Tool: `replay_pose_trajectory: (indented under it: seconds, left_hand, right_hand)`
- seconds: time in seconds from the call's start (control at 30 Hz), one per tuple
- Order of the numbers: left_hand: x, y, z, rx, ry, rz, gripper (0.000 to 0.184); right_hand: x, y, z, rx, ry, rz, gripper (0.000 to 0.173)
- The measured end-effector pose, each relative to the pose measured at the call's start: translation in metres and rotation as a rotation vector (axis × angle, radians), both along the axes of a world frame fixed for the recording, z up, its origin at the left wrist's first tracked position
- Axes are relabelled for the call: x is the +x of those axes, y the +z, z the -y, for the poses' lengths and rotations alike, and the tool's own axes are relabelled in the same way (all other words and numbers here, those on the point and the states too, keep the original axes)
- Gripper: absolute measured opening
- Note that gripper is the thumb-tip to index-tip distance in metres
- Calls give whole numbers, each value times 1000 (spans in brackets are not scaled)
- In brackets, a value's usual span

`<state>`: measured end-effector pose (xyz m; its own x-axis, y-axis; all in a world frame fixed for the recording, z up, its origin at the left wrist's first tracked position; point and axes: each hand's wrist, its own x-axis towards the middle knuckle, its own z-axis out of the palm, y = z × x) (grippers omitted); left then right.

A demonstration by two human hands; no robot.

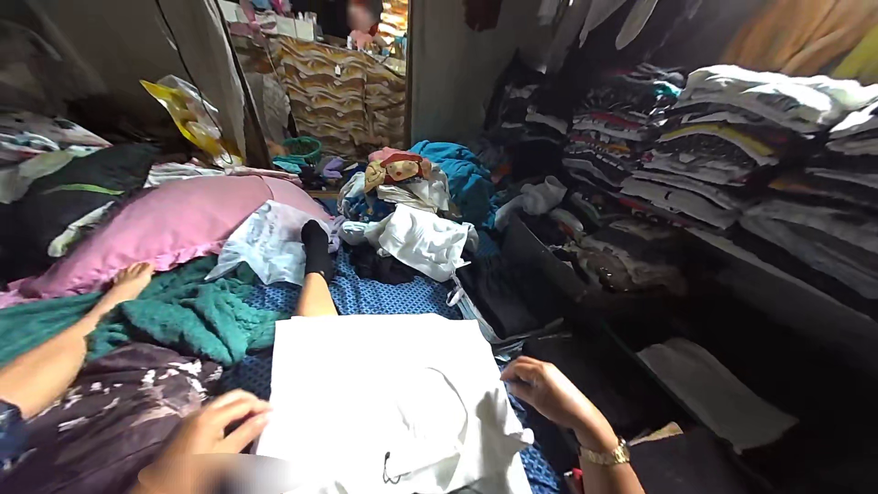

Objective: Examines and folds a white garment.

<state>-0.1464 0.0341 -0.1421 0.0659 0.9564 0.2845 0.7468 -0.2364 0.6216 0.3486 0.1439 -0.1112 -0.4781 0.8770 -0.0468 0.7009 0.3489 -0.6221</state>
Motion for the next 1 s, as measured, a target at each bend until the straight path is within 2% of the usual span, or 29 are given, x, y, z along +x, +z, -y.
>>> replay_pose_trajectory:
  seconds: [0.07, 0.1, 0.13, 0.23, 0.3, 0.43, 0.57, 0.67, 0.77, 0.87, 1.0]
  left_hand:
    - [15, -2, -22, 114, 86, -59, 24]
    - [21, -2, -31, 106, 90, -74, 20]
    - [26, -2, -39, 67, 79, -93, 19]
    - [36, -2, -60, -164, 32, -202, 32]
    - [38, -5, -70, -267, 5, -276, 31]
    - [41, -13, -78, -254, -5, -327, 17]
    - [43, -12, -80, -274, -3, -315, 17]
    - [38, -16, -79, -187, -14, -173, 15]
    - [39, -16, -79, 2, 8, -30, 16]
    - [45, -2, -78, 115, 68, 43, 18]
    - [50, 23, -78, 205, 197, 126, 22]
  right_hand:
    - [-17, -6, -16, 163, -20, -43, 17]
    - [-25, -11, -23, 204, -6, -43, 16]
    - [-33, -15, -29, 209, 14, -27, 17]
    - [-48, -24, -44, 141, 83, 99, 27]
    - [-52, -33, -53, 141, 92, 180, 33]
    - [-54, -40, -63, 184, 87, 233, 26]
    - [-53, -48, -67, 264, 121, 223, 23]
    - [-52, -49, -68, 280, 136, 200, 23]
    - [-54, -38, -65, 206, 95, 188, 25]
    - [-50, -24, -61, 185, 4, 60, 26]
    - [-47, -1, -58, 257, -119, -165, 22]
